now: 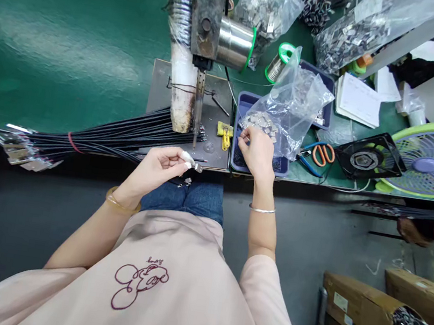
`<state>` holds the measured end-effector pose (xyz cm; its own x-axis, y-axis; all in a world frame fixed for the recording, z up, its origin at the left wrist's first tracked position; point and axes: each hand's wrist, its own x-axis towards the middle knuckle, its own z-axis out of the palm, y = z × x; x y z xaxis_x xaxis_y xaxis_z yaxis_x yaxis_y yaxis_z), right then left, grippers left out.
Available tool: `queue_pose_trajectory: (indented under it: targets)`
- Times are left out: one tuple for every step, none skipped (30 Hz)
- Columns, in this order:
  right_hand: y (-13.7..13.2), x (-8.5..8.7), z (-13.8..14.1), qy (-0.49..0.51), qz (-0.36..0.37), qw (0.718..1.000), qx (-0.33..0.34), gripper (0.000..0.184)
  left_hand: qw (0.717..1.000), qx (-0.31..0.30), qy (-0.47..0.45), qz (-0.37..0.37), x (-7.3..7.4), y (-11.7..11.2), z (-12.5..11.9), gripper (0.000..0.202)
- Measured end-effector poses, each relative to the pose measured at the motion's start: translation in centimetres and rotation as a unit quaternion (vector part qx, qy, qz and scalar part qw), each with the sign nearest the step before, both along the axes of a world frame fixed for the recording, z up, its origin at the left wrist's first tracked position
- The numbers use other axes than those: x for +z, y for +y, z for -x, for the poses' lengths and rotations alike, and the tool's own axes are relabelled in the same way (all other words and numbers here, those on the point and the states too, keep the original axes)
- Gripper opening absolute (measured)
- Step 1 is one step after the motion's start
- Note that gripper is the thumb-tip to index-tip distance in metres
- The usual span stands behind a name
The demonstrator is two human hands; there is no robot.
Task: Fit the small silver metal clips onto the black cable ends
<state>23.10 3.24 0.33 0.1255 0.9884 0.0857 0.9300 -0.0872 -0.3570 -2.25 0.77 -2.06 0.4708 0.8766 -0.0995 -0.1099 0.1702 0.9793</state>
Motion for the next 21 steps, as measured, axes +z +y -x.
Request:
queue_pose_trajectory:
  targets:
    - [-0.5, 0.2, -0.1, 0.02, 0.005, 1.0, 0.003, 0.006, 1.0, 0.008, 0.002, 0.004, 0.1, 0.0, 0.0, 0.013]
    - [-1.1, 0.4, -0.2, 0.038, 0.002, 0.999, 0.003, 0.004, 1.0, 0.017, 0.005, 0.008, 0.2, 0.0, -0.1, 0.013]
    - [-1.8, 0.6, -0.2, 0.052, -0.009, 0.999, -0.004, 0.003, 1.0, 0.025, 0.007, 0.012, 0.3, 0.0, -0.2, 0.012]
    - [-2.4, 0.7, -0.2, 0.062, -0.03, 0.997, -0.017, 0.005, 0.999, 0.033, 0.01, 0.014, 0.4, -0.1, -0.3, 0.012]
    - [-3.0, 0.7, 0.0, 0.068, -0.055, 0.996, -0.033, 0.006, 0.999, 0.04, 0.013, 0.015, 0.5, -0.1, -0.4, 0.013]
    - [-3.6, 0.7, 0.1, 0.069, -0.079, 0.993, -0.05, 0.006, 0.999, 0.046, 0.016, 0.015, 0.5, -0.1, -0.5, 0.013]
    - [-4.1, 0.7, 0.3, 0.068, -0.099, 0.991, -0.064, 0.006, 0.998, 0.052, 0.017, 0.014, 0.5, -0.2, -0.6, 0.014]
    - [-4.5, 0.6, 0.4, 0.066, -0.111, 0.989, -0.072, 0.006, 0.998, 0.059, 0.016, 0.013, 0.5, -0.2, -0.7, 0.014]
    - [-4.8, 0.4, 0.5, 0.063, -0.116, 0.988, -0.076, 0.006, 0.998, 0.065, 0.015, 0.011, 0.4, -0.2, -0.8, 0.014]
    - [-5.1, 0.2, 0.5, 0.06, -0.116, 0.988, -0.076, 0.007, 0.997, 0.069, 0.012, 0.01, 0.4, -0.3, -0.9, 0.015]
    - [-5.2, 0.0, 0.6, 0.059, -0.113, 0.989, -0.075, 0.008, 0.997, 0.071, 0.011, 0.009, 0.3, -0.3, -0.9, 0.015]
    - [-5.3, -0.2, 0.6, 0.059, -0.11, 0.989, -0.074, 0.01, 0.997, 0.072, 0.011, 0.01, 0.2, -0.3, -0.9, 0.015]
    - [-5.3, -0.4, 0.7, 0.058, -0.109, 0.99, -0.074, 0.011, 0.997, 0.073, 0.013, 0.01, 0.2, -0.3, -1.0, 0.015]
    - [-5.4, -0.6, 0.7, 0.055, -0.11, 0.99, -0.076, 0.011, 0.997, 0.073, 0.015, 0.01, 0.1, -0.3, -1.0, 0.015]
    - [-5.4, -0.8, 0.7, 0.053, -0.112, 0.989, -0.078, 0.012, 0.997, 0.074, 0.018, 0.01, 0.1, -0.3, -1.0, 0.015]
    - [-5.3, -0.9, 0.8, 0.051, -0.116, 0.989, -0.08, 0.012, 0.997, 0.075, 0.02, 0.009, 0.1, -0.3, -1.0, 0.015]
    - [-5.3, -1.1, 0.8, 0.049, -0.121, 0.988, -0.081, 0.012, 0.997, 0.075, 0.022, 0.008, 0.0, -0.3, -1.0, 0.015]
    - [-5.3, -1.2, 0.8, 0.047, -0.126, 0.988, -0.081, 0.013, 0.997, 0.076, 0.024, 0.006, 0.0, -0.3, -1.0, 0.015]
    - [-5.3, -1.2, 0.7, 0.044, -0.131, 0.987, -0.081, 0.013, 0.997, 0.077, 0.025, 0.006, 0.0, -0.3, -1.0, 0.015]
    - [-5.2, -1.2, 0.6, 0.042, -0.133, 0.987, -0.079, 0.013, 0.997, 0.076, 0.026, 0.005, 0.0, -0.3, -1.0, 0.015]
    - [-5.2, -1.2, 0.5, 0.039, -0.132, 0.988, -0.075, 0.013, 0.997, 0.076, 0.027, 0.006, -0.1, -0.3, -1.0, 0.015]
